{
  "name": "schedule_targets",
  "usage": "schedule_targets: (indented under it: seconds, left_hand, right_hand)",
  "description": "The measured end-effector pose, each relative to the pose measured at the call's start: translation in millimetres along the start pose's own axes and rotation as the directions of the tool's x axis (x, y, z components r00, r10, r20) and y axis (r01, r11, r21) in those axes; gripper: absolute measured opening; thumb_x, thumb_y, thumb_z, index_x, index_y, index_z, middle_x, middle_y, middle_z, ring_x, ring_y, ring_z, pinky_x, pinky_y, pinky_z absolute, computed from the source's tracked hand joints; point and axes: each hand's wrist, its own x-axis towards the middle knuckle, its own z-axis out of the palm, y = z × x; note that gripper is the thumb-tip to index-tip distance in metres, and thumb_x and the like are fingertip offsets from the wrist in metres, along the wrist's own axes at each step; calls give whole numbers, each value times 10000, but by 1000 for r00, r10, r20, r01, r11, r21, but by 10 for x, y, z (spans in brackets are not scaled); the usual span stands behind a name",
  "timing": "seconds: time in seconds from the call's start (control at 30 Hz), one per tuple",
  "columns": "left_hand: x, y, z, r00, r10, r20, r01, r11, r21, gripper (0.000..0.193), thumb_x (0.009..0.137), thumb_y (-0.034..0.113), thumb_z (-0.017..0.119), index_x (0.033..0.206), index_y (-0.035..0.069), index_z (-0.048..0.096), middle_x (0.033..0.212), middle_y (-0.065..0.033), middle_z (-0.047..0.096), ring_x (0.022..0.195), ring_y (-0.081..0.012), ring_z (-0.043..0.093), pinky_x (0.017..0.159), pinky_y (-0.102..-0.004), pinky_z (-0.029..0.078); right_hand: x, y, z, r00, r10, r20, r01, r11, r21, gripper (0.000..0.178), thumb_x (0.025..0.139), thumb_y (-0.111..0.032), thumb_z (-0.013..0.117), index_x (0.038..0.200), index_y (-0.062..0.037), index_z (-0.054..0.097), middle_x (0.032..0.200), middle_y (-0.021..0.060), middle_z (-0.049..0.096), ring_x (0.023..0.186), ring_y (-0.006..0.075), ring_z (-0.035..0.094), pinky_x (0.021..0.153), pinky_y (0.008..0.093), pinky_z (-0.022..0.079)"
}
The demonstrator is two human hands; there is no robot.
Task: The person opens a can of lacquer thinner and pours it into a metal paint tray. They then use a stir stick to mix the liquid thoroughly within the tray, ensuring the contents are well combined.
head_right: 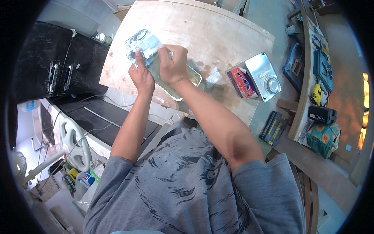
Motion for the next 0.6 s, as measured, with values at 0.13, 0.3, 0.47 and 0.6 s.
schedule_targets:
  seconds: [0.13,0.3,0.47,0.6]
  left_hand:
    - [26,-14,-30,997,-78,1,78,997,-27,591,1100,493,553,998,-55,748,850,-62,728,790,-126,605,760,-316,506]
    - [26,-39,3,999,16,-33,-16,1000,-6,600,1097,497,558,978,-64,735,834,-54,713,788,-124,600,752,-320,502]
    - [26,-29,-10,1000,10,-18,-9,999,34,600,1098,498,555,993,-66,732,843,-53,716,779,-119,594,742,-308,500]
    - [18,9,-47,997,-66,42,65,997,31,568,1111,465,540,1129,-79,703,1013,-78,721,903,-131,614,831,-306,512]
  right_hand:
    - [-139,41,61,999,-43,20,45,994,-101,387,951,-216,593,686,66,609,614,178,574,605,263,608,643,400,469]
    - [150,-89,-144,994,-47,98,50,999,-21,404,999,-199,572,642,-13,531,579,27,473,531,129,446,537,323,383]
    - [242,-73,28,1000,-6,-17,9,988,152,394,931,-201,564,651,77,566,538,90,452,557,129,429,551,378,386]
    - [11,111,123,999,-2,-32,4,997,75,376,921,-202,573,680,86,591,560,184,501,533,206,492,572,404,414]
